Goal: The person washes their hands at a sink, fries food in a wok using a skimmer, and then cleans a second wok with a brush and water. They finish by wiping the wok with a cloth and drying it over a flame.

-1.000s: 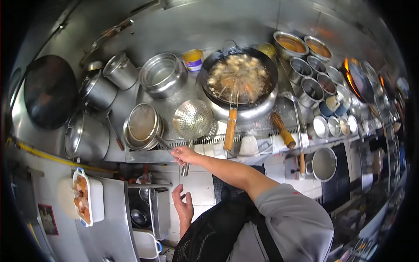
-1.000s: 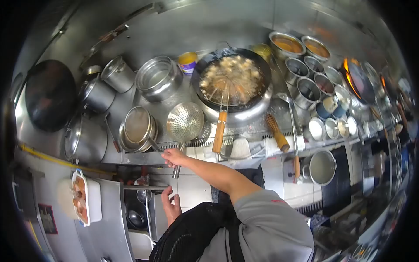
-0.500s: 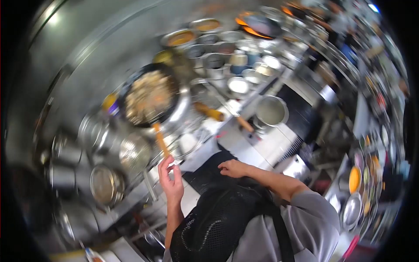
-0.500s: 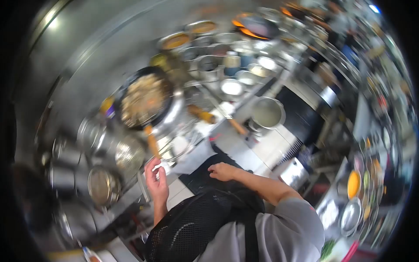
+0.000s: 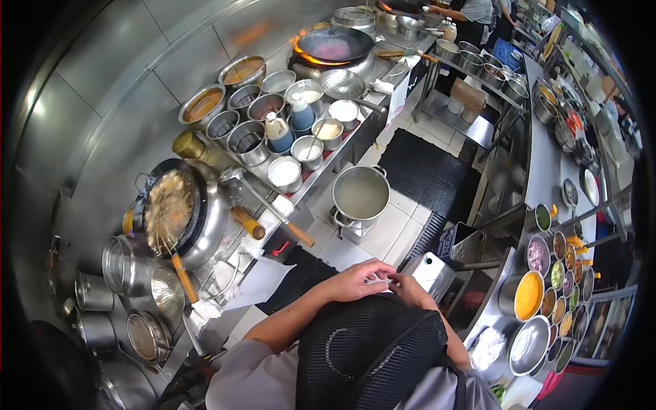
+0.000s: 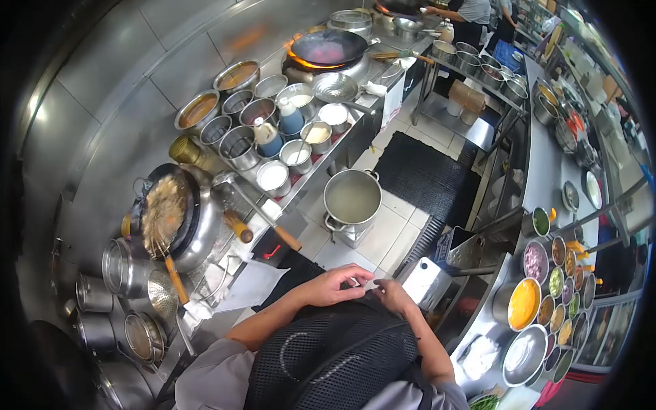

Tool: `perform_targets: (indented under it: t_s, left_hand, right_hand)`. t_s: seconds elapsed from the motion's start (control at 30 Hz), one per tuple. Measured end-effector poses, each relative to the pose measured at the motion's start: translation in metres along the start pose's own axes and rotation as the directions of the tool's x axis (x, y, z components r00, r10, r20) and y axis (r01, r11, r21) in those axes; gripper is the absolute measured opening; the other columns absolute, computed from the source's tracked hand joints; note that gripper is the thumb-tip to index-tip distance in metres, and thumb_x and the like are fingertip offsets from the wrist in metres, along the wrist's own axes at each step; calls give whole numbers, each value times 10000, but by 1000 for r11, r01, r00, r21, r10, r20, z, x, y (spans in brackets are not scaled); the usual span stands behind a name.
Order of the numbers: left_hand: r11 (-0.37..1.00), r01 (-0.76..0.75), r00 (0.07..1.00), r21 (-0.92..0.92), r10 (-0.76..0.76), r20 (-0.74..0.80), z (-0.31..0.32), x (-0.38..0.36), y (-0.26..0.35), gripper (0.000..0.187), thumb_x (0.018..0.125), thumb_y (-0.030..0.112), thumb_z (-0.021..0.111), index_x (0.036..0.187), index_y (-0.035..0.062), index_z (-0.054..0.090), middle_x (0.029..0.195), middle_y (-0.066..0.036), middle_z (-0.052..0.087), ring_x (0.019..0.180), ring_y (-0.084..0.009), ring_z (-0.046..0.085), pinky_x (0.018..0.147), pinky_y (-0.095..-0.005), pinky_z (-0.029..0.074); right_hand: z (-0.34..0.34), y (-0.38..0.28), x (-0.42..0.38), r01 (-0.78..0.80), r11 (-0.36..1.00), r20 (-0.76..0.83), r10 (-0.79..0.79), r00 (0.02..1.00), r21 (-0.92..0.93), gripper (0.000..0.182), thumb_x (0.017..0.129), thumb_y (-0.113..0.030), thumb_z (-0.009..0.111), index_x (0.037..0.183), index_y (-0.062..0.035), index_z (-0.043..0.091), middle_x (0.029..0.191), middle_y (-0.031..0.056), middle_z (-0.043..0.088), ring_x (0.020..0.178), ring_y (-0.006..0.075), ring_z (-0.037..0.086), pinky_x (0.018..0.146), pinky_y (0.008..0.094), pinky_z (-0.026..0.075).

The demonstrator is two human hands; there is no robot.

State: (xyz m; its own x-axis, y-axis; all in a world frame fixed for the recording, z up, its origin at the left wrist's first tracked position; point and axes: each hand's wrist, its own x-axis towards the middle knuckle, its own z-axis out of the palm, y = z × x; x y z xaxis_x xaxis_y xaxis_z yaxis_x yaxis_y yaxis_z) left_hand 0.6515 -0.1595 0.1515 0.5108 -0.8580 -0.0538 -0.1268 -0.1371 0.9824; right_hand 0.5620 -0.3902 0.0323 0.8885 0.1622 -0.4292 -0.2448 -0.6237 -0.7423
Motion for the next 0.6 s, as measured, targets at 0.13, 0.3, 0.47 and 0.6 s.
perform_targets:
  t_s: [0.13, 0.3, 0.47, 0.6]
  left_hand:
    - [998, 45, 951, -50, -27, 307, 3, 69, -27, 352, 1023, 279, 580, 1294, 56, 614, 1239, -89, 608, 1154, -200, 589, 1002, -326, 458]
    - [992, 118, 840, -33, -82, 536, -16, 161, -64, 376, 1047, 371, 526, 1258, 89, 656, 1256, -102, 614, 1173, -208, 584, 1010, -308, 437]
    - [982, 163, 940, -91, -127, 318, -61, 257, -131, 317, 982, 295, 654, 1205, 70, 665, 1303, -93, 581, 1175, -209, 586, 1007, -346, 478]
    - [933, 243, 970, -267, -234, 65, -112, 340, -168, 344, 966, 232, 682, 1252, 48, 631, 1203, -76, 638, 1096, -176, 616, 971, -319, 496]
  right_hand:
    - [-50, 31, -8, -127, 992, -29, 127, 991, 5, 400, 930, -224, 648, 1251, 14, 640, 1113, 227, 709, 1035, 359, 691, 925, 409, 527]
    - [-149, 77, 30, -116, 993, -91, 114, 989, -15, 381, 935, -224, 647, 1229, 18, 656, 1139, 204, 710, 1020, 338, 698, 910, 381, 532]
    - [-316, 35, 126, -1, 998, -256, -15, 967, -62, 326, 909, -143, 671, 1194, 15, 665, 1075, 207, 702, 953, 324, 706, 831, 382, 547]
    - [-438, 7, 258, 128, 974, -252, -174, 952, -188, 335, 922, -139, 656, 1221, 11, 637, 1076, 201, 678, 913, 324, 707, 811, 397, 554]
